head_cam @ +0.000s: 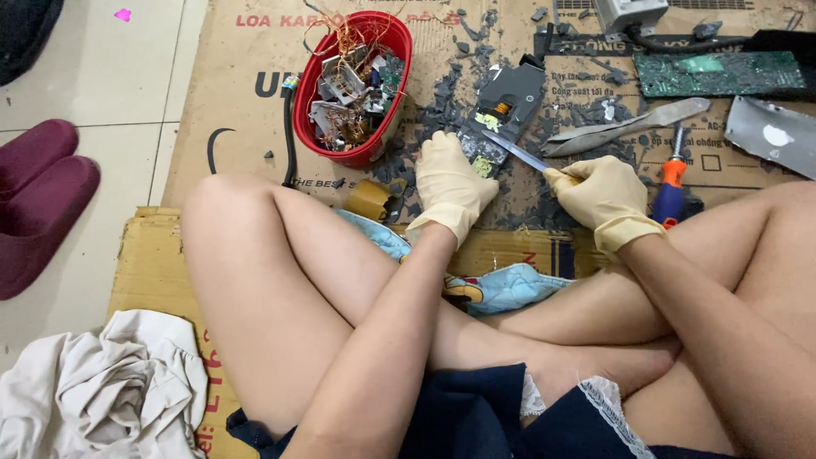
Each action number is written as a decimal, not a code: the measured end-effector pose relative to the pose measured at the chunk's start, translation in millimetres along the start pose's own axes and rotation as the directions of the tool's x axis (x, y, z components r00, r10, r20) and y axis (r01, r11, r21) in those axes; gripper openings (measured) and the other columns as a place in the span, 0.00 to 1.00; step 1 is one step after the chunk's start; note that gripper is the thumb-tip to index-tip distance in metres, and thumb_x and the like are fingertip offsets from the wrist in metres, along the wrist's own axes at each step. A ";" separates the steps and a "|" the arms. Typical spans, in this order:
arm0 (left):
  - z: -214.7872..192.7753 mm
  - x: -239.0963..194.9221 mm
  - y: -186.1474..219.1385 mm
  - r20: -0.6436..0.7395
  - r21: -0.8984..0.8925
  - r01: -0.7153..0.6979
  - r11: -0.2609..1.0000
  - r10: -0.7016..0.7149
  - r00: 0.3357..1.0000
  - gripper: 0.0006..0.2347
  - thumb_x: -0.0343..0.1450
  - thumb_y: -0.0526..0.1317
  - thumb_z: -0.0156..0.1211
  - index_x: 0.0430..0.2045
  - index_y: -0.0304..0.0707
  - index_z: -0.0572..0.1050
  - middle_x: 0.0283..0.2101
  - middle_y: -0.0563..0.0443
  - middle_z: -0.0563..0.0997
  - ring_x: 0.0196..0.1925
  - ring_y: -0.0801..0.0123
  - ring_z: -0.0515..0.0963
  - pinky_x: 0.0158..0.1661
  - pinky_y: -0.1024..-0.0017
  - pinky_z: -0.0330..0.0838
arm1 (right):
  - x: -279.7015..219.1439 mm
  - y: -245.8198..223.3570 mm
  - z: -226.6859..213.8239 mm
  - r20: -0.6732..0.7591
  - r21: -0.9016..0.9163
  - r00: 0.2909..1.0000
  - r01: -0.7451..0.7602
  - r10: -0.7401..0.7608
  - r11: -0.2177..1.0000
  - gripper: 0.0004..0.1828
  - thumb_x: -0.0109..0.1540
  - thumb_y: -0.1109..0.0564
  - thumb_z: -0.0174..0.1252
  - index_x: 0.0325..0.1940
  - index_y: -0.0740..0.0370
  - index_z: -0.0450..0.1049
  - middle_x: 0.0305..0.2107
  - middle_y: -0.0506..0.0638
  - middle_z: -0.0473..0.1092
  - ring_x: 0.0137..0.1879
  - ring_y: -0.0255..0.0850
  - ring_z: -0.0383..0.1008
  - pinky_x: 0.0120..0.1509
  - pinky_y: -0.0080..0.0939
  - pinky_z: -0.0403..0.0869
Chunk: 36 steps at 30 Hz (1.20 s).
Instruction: The person sits on the floor and uses a knife to scrape and pry apart a black electronic component, likely a power supply unit. They remove pieces of the casing and internal parts, placing them into a red container nearby.
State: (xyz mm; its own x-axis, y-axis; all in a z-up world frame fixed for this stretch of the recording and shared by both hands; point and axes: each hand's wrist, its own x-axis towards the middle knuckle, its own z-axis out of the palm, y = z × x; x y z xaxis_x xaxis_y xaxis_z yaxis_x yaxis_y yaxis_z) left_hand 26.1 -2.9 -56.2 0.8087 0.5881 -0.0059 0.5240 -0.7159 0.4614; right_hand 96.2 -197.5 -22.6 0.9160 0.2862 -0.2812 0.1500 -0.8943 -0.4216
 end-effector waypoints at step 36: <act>-2.7 -5.6 9.9 -0.075 0.133 -0.024 0.991 0.034 0.997 0.32 0.54 0.53 0.75 0.43 0.29 0.69 0.44 0.40 0.72 0.44 0.51 0.74 0.48 0.60 0.70 | 91.3 21.6 -24.5 -0.559 -0.577 0.597 0.218 -0.575 0.787 0.19 0.79 0.38 0.64 0.41 0.49 0.83 0.21 0.41 0.73 0.20 0.39 0.67 0.27 0.38 0.66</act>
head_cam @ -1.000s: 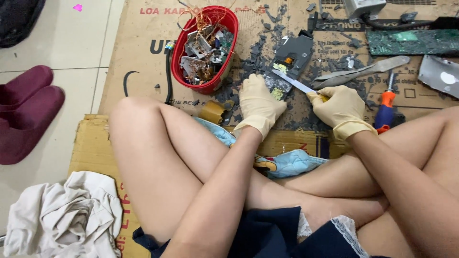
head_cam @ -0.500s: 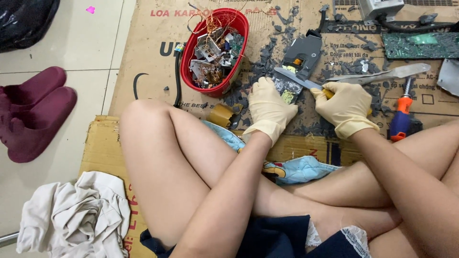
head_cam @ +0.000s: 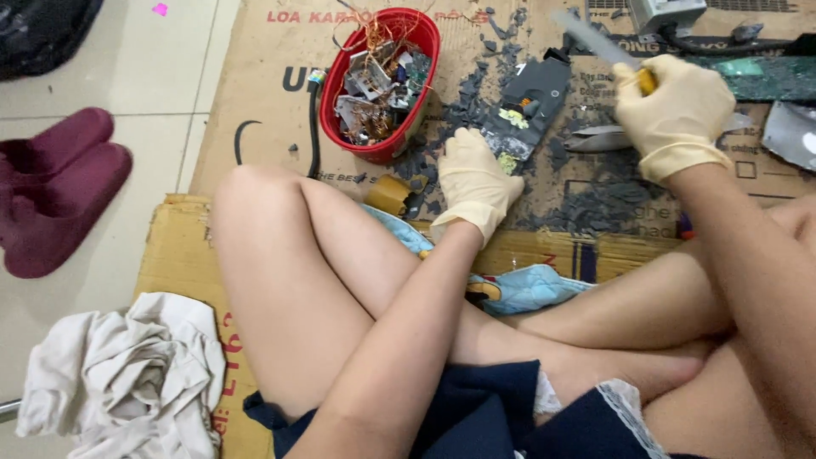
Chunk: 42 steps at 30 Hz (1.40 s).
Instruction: The person sits on the floor and uses a knife to scrape and pry apart a black electronic component, likely a power supply unit. They remove pieces of the casing and internal parts, placing them into a red container nearby.
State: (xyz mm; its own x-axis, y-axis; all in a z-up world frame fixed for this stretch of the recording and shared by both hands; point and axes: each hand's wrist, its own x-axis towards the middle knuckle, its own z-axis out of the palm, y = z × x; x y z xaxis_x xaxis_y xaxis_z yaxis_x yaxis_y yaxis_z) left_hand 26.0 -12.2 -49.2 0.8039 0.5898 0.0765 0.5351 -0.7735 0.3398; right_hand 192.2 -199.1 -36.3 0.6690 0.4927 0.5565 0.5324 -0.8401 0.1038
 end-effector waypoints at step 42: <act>-1.0 11.5 -4.5 0.133 -0.108 0.091 0.990 -0.076 0.988 0.36 0.47 0.51 0.72 0.48 0.33 0.68 0.49 0.46 0.70 0.57 0.52 0.71 0.63 0.57 0.66 | -35.9 -37.2 31.5 0.377 0.274 0.926 -0.101 -0.010 0.956 0.16 0.60 0.33 0.61 0.44 0.38 0.83 0.26 0.42 0.78 0.43 0.50 0.82 0.45 0.46 0.74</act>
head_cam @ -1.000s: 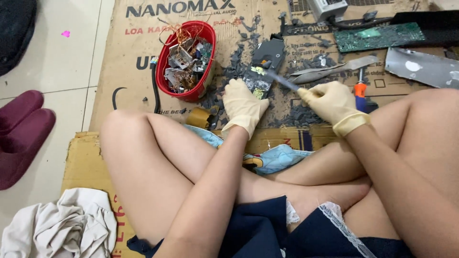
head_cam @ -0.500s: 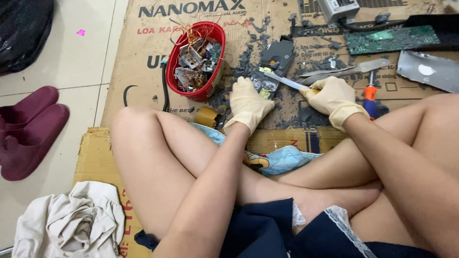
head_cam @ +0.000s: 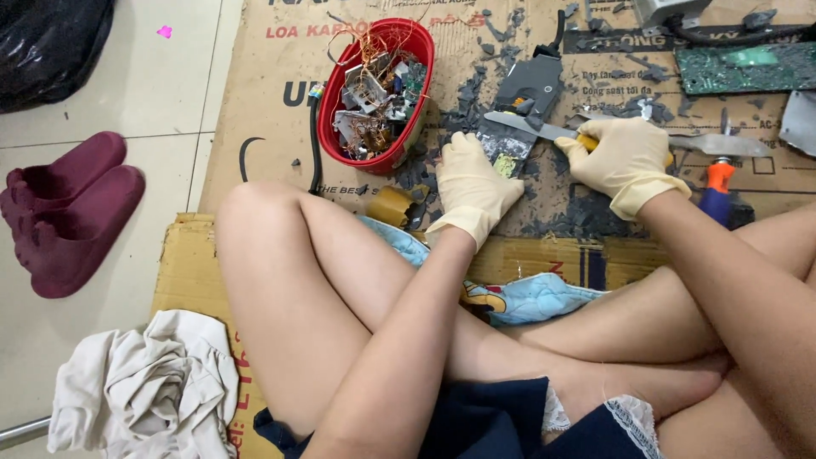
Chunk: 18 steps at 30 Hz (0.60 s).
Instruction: The person sits on the floor and uses a knife to scrape and pry apart a black electronic component, likely a power supply unit. They remove pieces of the casing and internal parts, placing them into a red container nearby.
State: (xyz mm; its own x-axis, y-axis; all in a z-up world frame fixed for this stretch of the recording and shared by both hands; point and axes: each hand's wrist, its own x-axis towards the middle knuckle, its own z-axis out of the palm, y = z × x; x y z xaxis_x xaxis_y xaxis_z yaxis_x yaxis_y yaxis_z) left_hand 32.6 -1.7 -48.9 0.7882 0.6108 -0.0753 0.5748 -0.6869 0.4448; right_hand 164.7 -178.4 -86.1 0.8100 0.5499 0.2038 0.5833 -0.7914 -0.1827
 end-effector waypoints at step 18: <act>-6.9 -9.0 -0.9 -0.090 0.003 -0.059 0.998 0.059 0.994 0.30 0.52 0.51 0.75 0.41 0.30 0.72 0.44 0.39 0.71 0.45 0.50 0.74 0.49 0.62 0.72 | 11.0 -28.2 -106.8 0.393 0.430 0.901 -0.354 0.180 0.831 0.18 0.76 0.47 0.54 0.38 0.58 0.80 0.22 0.49 0.69 0.20 0.34 0.53 0.24 0.34 0.58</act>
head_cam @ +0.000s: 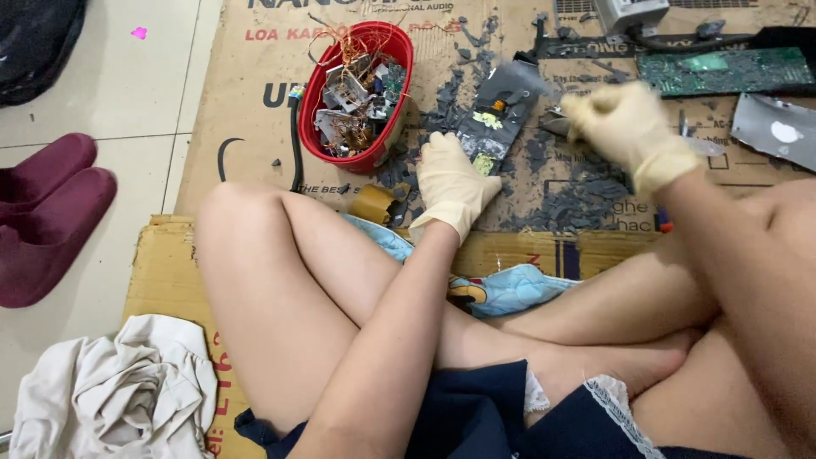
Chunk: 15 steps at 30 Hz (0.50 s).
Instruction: The person sits on the floor and uses a knife to scrape and pry apart a black electronic component, likely a power supply unit. They remove pieces of the casing and internal parts, placing them into a red container nearby.
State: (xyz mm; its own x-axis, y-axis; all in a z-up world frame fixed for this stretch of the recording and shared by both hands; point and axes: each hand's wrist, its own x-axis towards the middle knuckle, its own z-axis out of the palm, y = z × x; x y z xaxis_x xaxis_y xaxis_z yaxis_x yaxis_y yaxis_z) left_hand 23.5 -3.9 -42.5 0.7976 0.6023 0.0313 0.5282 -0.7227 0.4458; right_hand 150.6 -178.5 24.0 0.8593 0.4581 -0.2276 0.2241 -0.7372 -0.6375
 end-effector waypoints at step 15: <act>-8.4 2.4 -0.2 0.079 -0.165 0.138 0.977 -0.127 0.989 0.32 0.42 0.50 0.80 0.34 0.35 0.72 0.44 0.43 0.73 0.55 0.52 0.74 0.53 0.58 0.76 | -17.4 60.3 37.9 0.108 -0.207 0.979 -0.145 0.170 0.968 0.19 0.59 0.34 0.59 0.37 0.45 0.84 0.31 0.48 0.81 0.53 0.51 0.78 0.61 0.54 0.72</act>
State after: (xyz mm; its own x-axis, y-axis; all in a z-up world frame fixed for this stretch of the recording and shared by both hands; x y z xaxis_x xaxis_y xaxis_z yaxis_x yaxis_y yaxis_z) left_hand 22.8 0.5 -35.0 0.7448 0.6604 -0.0960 0.5782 -0.5668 0.5869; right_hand 131.7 -212.1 -38.4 0.8299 0.3769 -0.4113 0.1870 -0.8825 -0.4315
